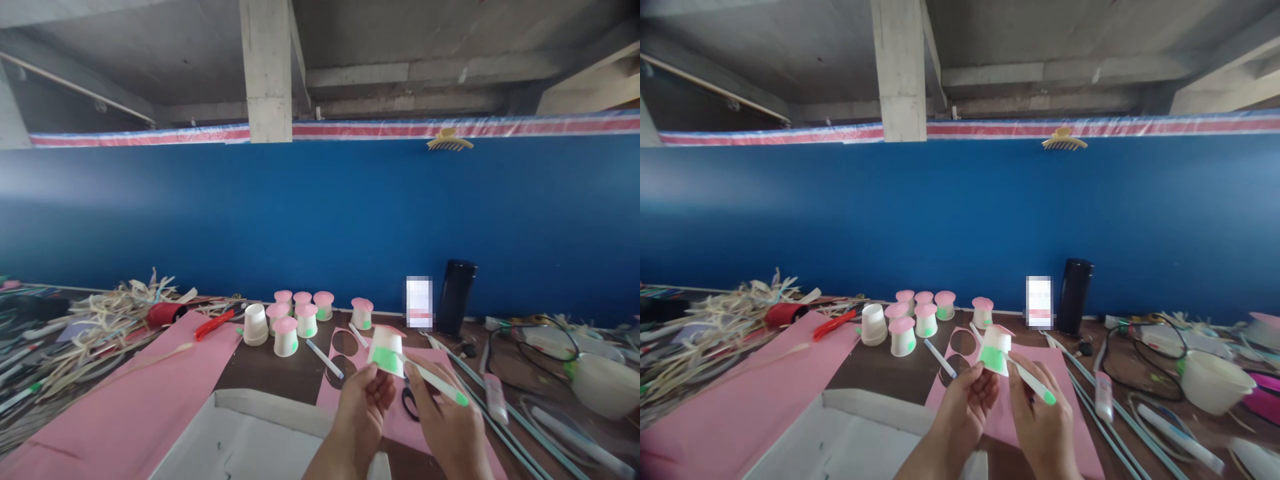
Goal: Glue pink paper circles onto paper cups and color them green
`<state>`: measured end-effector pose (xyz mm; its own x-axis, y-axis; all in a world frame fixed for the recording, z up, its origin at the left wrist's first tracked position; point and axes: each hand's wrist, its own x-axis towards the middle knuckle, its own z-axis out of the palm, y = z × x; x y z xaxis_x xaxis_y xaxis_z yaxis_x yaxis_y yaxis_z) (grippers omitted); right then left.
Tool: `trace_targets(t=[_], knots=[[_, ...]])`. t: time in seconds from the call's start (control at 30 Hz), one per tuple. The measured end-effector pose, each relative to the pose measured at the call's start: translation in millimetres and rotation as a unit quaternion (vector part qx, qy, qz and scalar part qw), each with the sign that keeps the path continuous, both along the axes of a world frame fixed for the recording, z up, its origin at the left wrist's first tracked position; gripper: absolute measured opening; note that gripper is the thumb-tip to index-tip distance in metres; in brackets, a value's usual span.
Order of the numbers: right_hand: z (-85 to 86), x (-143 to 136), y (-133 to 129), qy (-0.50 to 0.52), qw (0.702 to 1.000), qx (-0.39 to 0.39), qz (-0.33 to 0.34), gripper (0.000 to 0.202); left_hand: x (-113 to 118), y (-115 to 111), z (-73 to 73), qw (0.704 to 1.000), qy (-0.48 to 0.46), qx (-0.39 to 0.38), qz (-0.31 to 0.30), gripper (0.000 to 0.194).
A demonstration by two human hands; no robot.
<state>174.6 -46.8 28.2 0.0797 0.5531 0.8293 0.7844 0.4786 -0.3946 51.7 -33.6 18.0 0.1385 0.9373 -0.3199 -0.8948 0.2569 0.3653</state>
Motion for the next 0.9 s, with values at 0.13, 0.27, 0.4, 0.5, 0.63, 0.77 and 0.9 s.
trace_targets(t=[0.13, 0.27, 0.4, 0.5, 0.63, 0.77, 0.9], knots=[[1.1, 0.3, -1.2, -0.005, 0.999, -0.027, -0.022, 0.025, 0.3, -0.4, 1.2, 1.000, 0.000, 0.001, 0.002, 0.004], [1.6, 0.0, -0.7, -0.011, 1.000, -0.004, -0.023, 0.026, 0.3, -0.6, 0.9, 1.000, 0.003, 0.003, 0.000, 0.004], [2.1, 0.2, -1.3, -0.008, 1.000, 0.011, -0.016, 0.027, 0.2, -0.2, -0.9, 1.000, 0.000, 0.000, -0.005, 0.004], [3.1, 0.5, -2.0, -0.010, 1.000, -0.009, -0.024, 0.026, 0.3, 0.0, -1.0, 1.000, -0.001, 0.001, -0.001, 0.005], [4.1, -0.1, -1.1, -0.010, 0.999, -0.014, -0.032, 0.026, -0.2, -0.8, 1.4, 1.000, 0.004, 0.001, -0.002, 0.005], [3.7, -0.2, 0.8, -0.014, 1.000, 0.011, -0.021, 0.028, -0.7, -1.2, 2.5, 1.000, 0.001, 0.002, -0.004, 0.004], [3.7, 0.8, -0.5, -0.014, 0.999, -0.003, -0.029, 0.028, -0.7, -0.6, 1.6, 1.000, 0.001, 0.001, -0.004, 0.005]])
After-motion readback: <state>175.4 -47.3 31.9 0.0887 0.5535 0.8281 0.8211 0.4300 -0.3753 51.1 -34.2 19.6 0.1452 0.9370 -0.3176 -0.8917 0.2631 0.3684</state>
